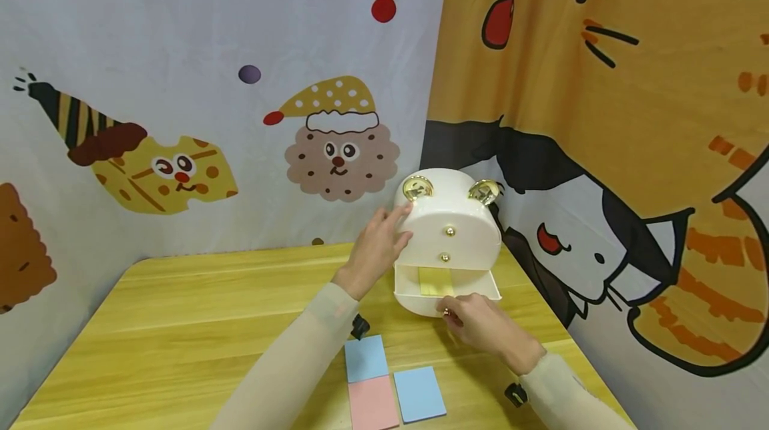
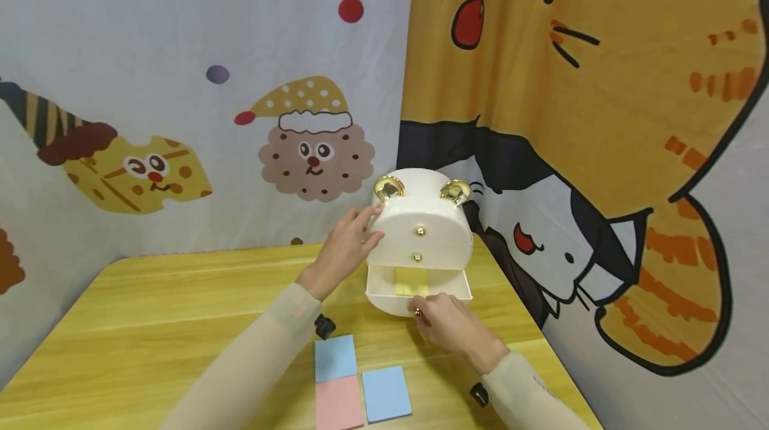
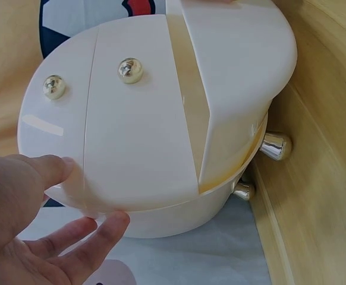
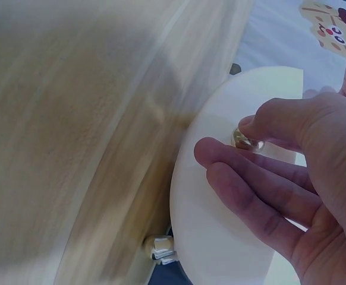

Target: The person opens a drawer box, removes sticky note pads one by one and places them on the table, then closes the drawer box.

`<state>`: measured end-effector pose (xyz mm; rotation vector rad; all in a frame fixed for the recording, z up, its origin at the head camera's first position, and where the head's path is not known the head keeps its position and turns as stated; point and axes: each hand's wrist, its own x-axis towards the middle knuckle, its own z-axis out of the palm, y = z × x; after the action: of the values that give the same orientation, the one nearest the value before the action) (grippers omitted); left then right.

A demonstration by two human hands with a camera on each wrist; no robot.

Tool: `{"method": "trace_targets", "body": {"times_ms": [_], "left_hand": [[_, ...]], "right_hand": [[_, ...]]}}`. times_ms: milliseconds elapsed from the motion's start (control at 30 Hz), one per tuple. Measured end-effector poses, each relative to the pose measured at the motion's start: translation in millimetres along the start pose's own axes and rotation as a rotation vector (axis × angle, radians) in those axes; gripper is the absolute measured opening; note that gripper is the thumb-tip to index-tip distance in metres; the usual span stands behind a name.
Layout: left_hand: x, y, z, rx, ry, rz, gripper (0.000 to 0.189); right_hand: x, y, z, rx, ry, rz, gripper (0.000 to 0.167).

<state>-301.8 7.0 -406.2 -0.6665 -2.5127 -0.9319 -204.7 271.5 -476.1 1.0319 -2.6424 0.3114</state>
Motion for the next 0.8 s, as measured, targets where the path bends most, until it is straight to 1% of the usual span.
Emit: {"method": "trace_targets", "body": {"times_ms": [200, 333, 600, 800], "left_hand": [[-0.3, -0.4, 0.0, -0.001, 0.008, 0.007, 0.061], [-0.6, 0.7, -0.9, -0.003, 0.001, 0.003, 0.061], [-1.6, 1.4, -1.3, -0.007, -0.001, 0.003, 0.061], [-1.7, 1.2, -1.9, 0.002, 0.008, 0.016, 0.061]], "right_hand": [[-2.0, -3, -2, 0.01, -0.024, 0.016, 0.023], [-3.8, -5, -4, 0.014, -0.03, 0.022, 0.025], [-7.9, -9, -3, -0.007, 0.001, 0.001, 0.026], [-8.2, -13, -8, 0.006, -0.036, 0.034, 0.025]]}}
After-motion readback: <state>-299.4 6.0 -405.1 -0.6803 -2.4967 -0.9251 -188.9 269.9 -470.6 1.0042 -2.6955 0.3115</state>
